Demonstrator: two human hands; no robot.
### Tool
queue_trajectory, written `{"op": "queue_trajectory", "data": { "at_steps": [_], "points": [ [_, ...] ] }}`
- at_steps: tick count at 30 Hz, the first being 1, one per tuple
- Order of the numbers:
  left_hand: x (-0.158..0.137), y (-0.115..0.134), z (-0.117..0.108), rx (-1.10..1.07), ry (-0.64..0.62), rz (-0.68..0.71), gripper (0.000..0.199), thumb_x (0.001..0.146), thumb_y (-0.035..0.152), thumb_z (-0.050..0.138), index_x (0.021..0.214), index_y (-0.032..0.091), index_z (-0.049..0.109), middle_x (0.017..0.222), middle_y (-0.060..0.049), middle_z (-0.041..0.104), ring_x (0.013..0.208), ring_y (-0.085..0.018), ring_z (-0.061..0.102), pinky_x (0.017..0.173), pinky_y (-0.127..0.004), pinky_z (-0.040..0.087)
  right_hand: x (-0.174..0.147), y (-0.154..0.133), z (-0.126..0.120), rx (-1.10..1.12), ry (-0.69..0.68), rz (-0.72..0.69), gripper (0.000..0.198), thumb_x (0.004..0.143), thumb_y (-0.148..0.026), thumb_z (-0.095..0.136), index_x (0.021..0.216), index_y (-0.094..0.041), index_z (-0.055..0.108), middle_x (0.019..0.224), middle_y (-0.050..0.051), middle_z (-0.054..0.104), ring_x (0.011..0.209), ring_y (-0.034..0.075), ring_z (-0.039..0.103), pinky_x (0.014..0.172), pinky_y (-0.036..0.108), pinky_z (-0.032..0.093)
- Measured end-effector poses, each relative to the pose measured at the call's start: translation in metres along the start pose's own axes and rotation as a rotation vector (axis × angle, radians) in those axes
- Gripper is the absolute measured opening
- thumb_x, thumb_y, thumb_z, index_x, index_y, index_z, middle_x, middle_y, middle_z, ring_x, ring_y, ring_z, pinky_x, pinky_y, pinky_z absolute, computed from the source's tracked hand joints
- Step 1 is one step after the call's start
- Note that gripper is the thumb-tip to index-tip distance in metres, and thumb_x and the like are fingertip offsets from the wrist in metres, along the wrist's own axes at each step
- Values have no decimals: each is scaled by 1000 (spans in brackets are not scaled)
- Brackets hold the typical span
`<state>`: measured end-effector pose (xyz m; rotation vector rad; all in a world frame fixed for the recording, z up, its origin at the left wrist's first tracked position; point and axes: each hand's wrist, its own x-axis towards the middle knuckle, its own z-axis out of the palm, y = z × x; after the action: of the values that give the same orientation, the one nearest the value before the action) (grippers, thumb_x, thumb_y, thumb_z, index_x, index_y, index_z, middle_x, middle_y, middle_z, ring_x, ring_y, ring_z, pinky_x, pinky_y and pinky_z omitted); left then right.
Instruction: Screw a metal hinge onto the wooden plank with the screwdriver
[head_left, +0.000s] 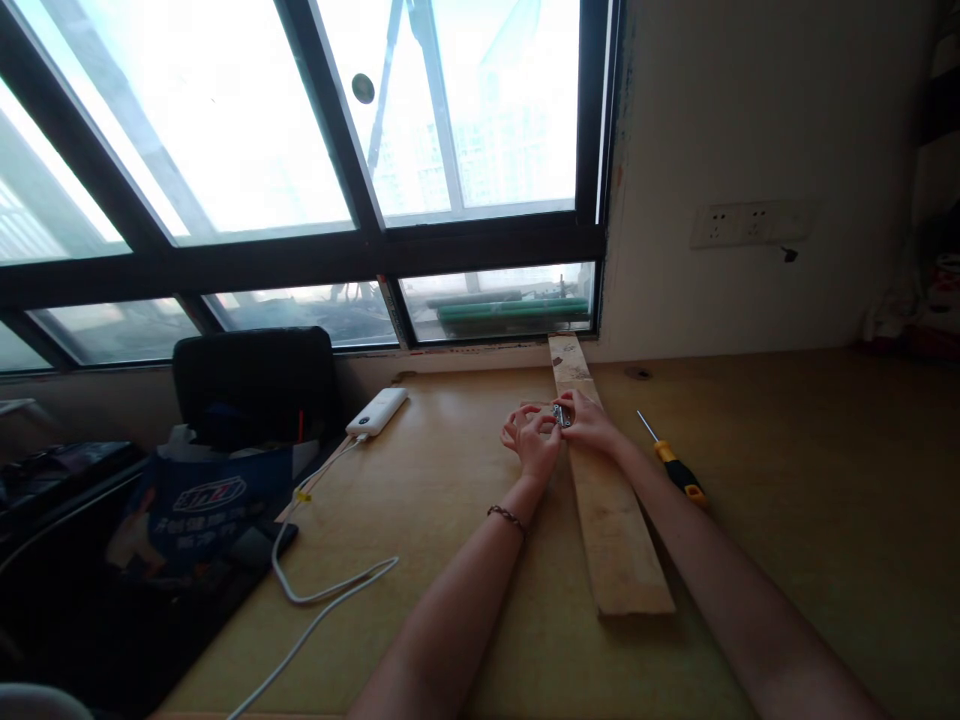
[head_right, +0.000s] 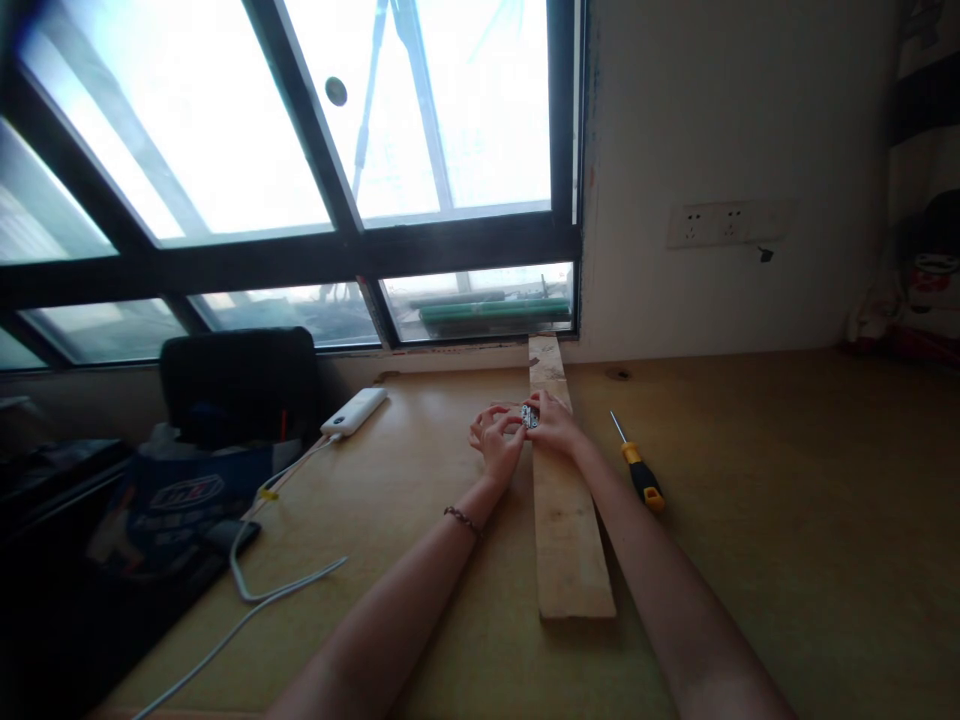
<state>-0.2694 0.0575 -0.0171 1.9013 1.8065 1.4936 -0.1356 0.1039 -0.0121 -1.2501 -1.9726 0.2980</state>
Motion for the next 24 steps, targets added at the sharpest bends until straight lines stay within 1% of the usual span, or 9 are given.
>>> {"op": "queue_trajectory", "data": {
  "at_steps": [4,8,12,15,20,22,24],
  "points": [
    [1,1,0,-17,15,-37,7,68,29,62,73,28,67,106,0,55,112,-24,35,97,-45,15,0,-1,-1,-12,-2,-12,54,53,-33,70,102,-18,50,106,8,56,95,22,55,84,34,41],
    [0,1,-1,-14,16,-41,8,69,31,62,74,29,68,105,0,56,112,-25,34,97,-46,14,-1,-4,-1,-5,1,-3,54,54,-34,71,102,-19,50,104,7,56,95,22,55,84,35,41],
    [-1,1,0,-7,16,-21,10,72,32,59,75,27,68,103,-1,58,111,-24,35,98,-46,14,-1,-5,-2,2,1,-8,55,54,-36,71,102,-18,50,105,8,56,96,23,55,85,35,41],
    [-2,1,2,4,16,-12,11,74,32,57,77,27,67,103,-1,59,112,-25,34,99,-47,12,-1,-6,-2,13,-3,0,56,53,-34,72,102,-18,49,105,8,56,98,23,54,86,35,40],
    [-3,1,1,39,-4,81,18,79,25,50,83,30,67,106,0,59,114,-24,33,99,-48,10,-1,-6,-2,-5,-4,-3,54,54,-31,71,102,-18,50,106,8,56,97,23,54,86,35,40],
    [-2,0,0,45,-13,94,17,78,25,51,83,29,67,105,0,59,114,-25,34,99,-48,10,-1,-6,-2,-16,-5,-1,54,54,-31,71,102,-18,50,106,8,56,97,23,54,86,35,40],
    [0,0,-1,47,-17,78,14,77,27,53,80,27,66,104,-1,60,113,-25,35,99,-48,12,-1,-6,-1,-21,-7,5,55,53,-31,72,102,-18,50,106,8,56,97,23,54,86,35,40]
  ]
}}
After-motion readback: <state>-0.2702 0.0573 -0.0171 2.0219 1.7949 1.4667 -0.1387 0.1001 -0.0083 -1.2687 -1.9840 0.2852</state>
